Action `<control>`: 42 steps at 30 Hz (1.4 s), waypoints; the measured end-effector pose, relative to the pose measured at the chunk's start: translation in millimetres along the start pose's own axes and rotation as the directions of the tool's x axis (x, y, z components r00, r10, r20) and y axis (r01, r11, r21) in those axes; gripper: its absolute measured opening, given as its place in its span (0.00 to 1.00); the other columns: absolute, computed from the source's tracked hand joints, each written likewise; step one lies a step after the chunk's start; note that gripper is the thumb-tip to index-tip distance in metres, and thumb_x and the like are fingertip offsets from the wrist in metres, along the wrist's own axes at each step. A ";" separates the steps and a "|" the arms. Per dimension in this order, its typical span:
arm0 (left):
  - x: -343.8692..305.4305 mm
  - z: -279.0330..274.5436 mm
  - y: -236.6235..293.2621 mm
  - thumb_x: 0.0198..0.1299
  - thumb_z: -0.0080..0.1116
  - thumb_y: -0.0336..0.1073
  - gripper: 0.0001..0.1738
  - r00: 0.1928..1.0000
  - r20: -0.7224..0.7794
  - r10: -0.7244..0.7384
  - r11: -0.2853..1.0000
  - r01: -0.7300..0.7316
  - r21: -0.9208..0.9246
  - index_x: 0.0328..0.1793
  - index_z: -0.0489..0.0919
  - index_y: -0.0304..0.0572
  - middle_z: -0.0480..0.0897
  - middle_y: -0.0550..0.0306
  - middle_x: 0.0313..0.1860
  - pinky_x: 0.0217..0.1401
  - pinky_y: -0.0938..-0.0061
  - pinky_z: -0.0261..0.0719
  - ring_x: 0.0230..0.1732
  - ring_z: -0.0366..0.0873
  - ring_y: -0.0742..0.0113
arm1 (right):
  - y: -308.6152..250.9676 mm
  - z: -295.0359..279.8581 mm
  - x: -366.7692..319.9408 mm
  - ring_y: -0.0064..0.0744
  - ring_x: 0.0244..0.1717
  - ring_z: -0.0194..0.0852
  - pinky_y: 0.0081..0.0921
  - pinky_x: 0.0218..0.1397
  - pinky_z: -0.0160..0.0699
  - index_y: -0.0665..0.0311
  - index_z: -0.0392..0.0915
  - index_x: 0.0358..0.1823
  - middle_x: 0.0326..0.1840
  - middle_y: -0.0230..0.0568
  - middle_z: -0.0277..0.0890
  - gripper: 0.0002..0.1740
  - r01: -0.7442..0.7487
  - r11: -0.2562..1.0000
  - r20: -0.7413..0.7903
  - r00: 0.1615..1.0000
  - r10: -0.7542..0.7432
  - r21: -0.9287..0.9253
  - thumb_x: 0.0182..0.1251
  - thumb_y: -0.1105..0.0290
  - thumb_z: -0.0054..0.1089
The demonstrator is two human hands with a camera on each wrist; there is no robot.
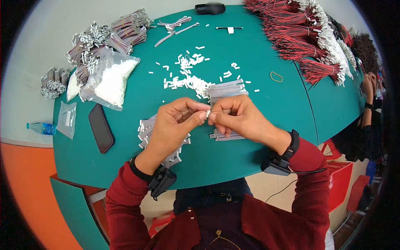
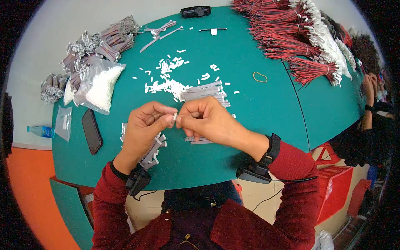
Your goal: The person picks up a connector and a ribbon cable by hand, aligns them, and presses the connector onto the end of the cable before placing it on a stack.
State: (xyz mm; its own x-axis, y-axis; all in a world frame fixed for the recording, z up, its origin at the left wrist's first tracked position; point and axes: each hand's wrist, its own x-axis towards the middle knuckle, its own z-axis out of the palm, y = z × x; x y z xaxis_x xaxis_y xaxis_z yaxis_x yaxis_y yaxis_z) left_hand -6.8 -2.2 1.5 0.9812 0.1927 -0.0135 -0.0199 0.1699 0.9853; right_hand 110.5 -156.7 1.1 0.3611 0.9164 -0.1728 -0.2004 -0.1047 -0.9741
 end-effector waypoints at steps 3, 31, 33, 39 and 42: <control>-1.3 1.4 -1.5 0.60 0.56 0.25 0.08 0.999 -0.003 0.053 0.996 -0.052 0.069 0.44 0.77 0.30 0.81 0.56 0.39 0.48 0.79 0.76 0.43 0.78 0.74 | -0.6 -1.0 -0.7 0.13 0.16 0.65 0.13 0.19 0.64 0.67 0.76 0.28 0.17 0.30 0.71 0.11 -0.022 0.998 0.026 0.999 0.021 0.061 0.65 0.68 0.53; -6.5 4.2 -5.2 0.70 0.39 0.41 0.16 0.985 0.172 -0.034 0.934 -0.029 0.355 0.30 0.64 0.42 0.59 0.70 0.21 0.23 0.83 0.52 0.22 0.52 0.82 | -1.1 5.7 -8.7 0.12 0.18 0.60 0.15 0.20 0.57 0.66 0.72 0.26 0.16 0.26 0.65 0.12 0.062 0.997 0.102 0.993 -0.058 -0.041 0.68 0.69 0.49; -7.2 6.6 -5.9 0.70 0.39 0.41 0.16 0.988 0.152 -0.024 0.926 -0.035 0.375 0.30 0.64 0.42 0.59 0.69 0.21 0.23 0.83 0.52 0.22 0.53 0.82 | -2.9 7.7 -9.8 0.12 0.19 0.59 0.15 0.20 0.57 0.66 0.71 0.26 0.16 0.26 0.64 0.12 0.050 0.998 0.080 0.996 -0.046 -0.048 0.68 0.70 0.49; -9.9 9.3 -9.7 0.70 0.39 0.42 0.16 0.993 0.118 0.010 0.930 -0.052 0.365 0.30 0.64 0.43 0.58 0.70 0.20 0.22 0.83 0.52 0.21 0.52 0.82 | 2.5 11.0 -9.6 0.13 0.18 0.59 0.16 0.21 0.57 0.66 0.70 0.25 0.16 0.26 0.64 0.12 0.142 0.981 0.048 0.989 -0.137 -0.134 0.68 0.71 0.49; -7.2 5.1 -5.5 0.70 0.38 0.43 0.17 0.985 0.141 -0.097 0.973 0.064 0.222 0.30 0.65 0.42 0.59 0.70 0.20 0.22 0.83 0.51 0.21 0.52 0.82 | -3.3 9.8 -8.9 0.14 0.18 0.59 0.16 0.21 0.58 0.66 0.71 0.26 0.16 0.27 0.64 0.12 0.123 0.984 0.063 0.991 -0.115 -0.132 0.68 0.70 0.49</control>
State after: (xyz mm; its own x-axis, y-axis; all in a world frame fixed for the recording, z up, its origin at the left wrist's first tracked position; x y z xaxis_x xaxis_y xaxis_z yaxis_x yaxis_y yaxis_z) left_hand -12.7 -9.4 -3.0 0.9957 0.0374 -0.0851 0.0865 -0.0372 0.9956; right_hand 99.0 -160.8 7.3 0.3234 0.9450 -0.0499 -0.0322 -0.0417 -0.9986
